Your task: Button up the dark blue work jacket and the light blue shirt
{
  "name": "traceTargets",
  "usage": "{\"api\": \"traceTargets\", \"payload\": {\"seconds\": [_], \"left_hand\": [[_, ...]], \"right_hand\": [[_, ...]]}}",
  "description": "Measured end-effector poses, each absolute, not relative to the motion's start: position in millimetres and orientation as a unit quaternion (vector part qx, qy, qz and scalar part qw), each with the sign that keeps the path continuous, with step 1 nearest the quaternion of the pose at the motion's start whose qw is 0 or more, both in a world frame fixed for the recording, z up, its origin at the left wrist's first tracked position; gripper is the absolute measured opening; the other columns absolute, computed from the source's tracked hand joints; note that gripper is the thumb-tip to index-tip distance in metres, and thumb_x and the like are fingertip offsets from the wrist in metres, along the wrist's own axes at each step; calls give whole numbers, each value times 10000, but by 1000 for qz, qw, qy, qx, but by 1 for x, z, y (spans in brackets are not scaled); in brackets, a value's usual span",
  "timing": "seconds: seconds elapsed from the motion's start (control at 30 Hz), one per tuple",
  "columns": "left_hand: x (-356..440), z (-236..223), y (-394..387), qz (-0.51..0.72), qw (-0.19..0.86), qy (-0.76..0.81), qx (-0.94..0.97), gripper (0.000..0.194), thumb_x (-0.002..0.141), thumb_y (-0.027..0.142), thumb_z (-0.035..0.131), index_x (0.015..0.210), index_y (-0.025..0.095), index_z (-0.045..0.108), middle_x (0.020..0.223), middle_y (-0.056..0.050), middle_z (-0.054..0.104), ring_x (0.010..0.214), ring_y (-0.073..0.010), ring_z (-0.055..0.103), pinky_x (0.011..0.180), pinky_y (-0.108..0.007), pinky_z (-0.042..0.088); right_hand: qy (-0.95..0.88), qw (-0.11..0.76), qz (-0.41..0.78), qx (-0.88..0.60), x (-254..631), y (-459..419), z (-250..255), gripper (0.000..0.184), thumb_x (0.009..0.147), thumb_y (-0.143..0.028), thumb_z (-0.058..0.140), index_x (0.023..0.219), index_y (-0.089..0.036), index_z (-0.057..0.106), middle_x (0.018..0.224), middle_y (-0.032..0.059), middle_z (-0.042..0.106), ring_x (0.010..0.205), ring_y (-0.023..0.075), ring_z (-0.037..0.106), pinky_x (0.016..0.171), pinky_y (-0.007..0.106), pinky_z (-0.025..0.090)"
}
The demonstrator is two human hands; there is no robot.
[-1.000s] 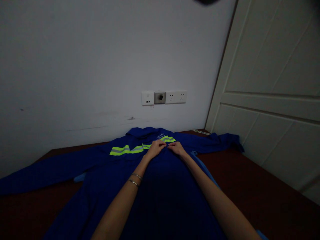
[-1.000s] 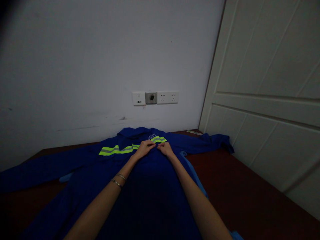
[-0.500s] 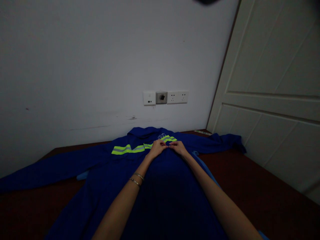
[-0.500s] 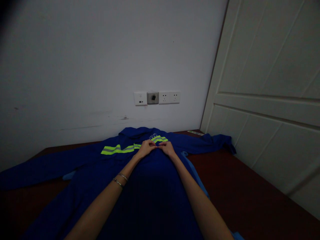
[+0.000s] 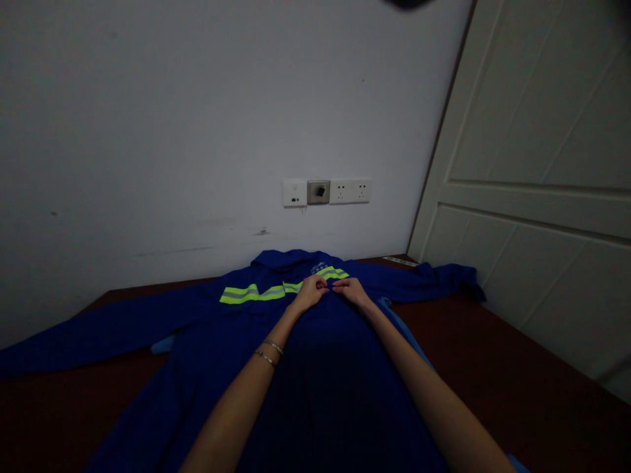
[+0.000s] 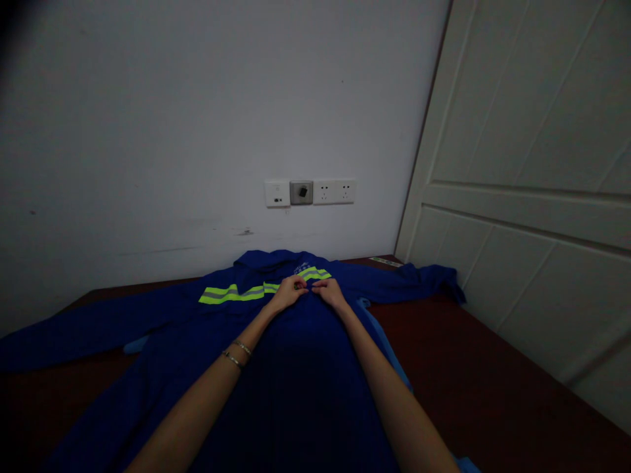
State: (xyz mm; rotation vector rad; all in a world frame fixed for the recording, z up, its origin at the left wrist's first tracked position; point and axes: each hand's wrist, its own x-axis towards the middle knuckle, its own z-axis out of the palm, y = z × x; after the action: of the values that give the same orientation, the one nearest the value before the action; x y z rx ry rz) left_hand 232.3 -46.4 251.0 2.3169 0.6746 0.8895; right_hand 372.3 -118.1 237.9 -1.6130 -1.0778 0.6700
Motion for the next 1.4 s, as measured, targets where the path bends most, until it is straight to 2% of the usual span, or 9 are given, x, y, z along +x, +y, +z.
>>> {"api": "traceTargets", "payload": {"seconds": [0.37, 0.47, 0.6, 0.77, 0.9, 1.0, 1.1, 1.17, 1.4], "left_hand": [[228, 262, -47, 340, 272, 235, 869, 131, 652, 116, 608, 780, 119, 636, 748, -16, 620, 694, -115, 545, 658, -214, 427], [221, 292, -49, 371, 245, 260, 857, 145, 686, 134, 571, 804, 118, 653, 762, -31, 638, 695, -119, 551, 670, -220, 430], [204, 353, -65, 422, 246, 260, 833, 166, 716, 154, 536, 813, 107, 661, 759, -41, 650, 686, -115, 561, 682, -221, 436], [181, 394, -91, 452, 256, 238, 821, 215, 732, 226, 523, 857, 111, 655, 767, -32, 647, 676, -105, 558, 650, -210, 440], [162, 380, -92, 355, 255, 260, 861, 231, 712, 226, 515, 836, 98, 661, 713, -36, 646, 631, -108, 553, 592, -196, 422], [140, 358, -90, 256, 222, 303, 891, 207, 676, 194, 519, 769, 100, 678, 682, -38, 649, 618, -121, 557, 557, -192, 401], [115, 333, -91, 171, 201, 336, 904, 188, 651, 142, 507, 706, 112, 685, 651, -30, 650, 597, -124, 557, 534, -191, 379], [98, 318, -93, 130, 210, 341, 907, 186, 638, 117, 508, 692, 119, 685, 636, -22, 648, 578, -120, 550, 527, -188, 373], [57, 277, -110, 115, 185, 307, 927, 192, 683, 170, 549, 825, 134, 674, 716, -30, 636, 609, -121, 536, 565, -197, 383]], "right_hand": [[-464, 491, 279, -682, 371, -124, 246, 239, 611, -165, 610, 823, -96, 696, 629, 26, 664, 550, 127, 573, 532, 211, 433], [-474, 489, 259, -685, 370, -127, 253, 254, 624, -149, 588, 852, -97, 688, 688, 31, 670, 615, 135, 588, 584, 216, 441], [-511, 477, 152, -699, 361, -135, 272, 259, 647, -101, 527, 853, -107, 684, 815, 58, 676, 745, 149, 601, 709, 222, 433], [-593, 434, 84, -673, 331, -147, 296, 266, 683, -101, 477, 853, -115, 682, 827, 70, 676, 735, 149, 601, 678, 208, 421], [-679, 328, 84, -652, 296, -156, 299, 245, 683, -117, 475, 820, -144, 677, 770, 55, 667, 703, 149, 595, 635, 205, 402], [-717, 225, 89, -654, 269, -163, 293, 179, 692, -230, 528, 789, -169, 666, 779, 61, 663, 702, 175, 604, 616, 229, 407], [-729, 139, 63, -668, 246, -169, 285, 340, 673, -462, 563, 781, -155, 662, 820, 120, 658, 756, 251, 616, 633, 294, 432], [-731, 106, 29, -674, 235, -172, 280, 442, 675, -532, 534, 813, -133, 665, 863, 164, 650, 806, 292, 615, 662, 336, 441], [-722, 82, -32, -686, 216, -178, 277, 399, 701, -421, 522, 896, -103, 665, 904, 198, 643, 844, 302, 615, 693, 355, 451]]}}
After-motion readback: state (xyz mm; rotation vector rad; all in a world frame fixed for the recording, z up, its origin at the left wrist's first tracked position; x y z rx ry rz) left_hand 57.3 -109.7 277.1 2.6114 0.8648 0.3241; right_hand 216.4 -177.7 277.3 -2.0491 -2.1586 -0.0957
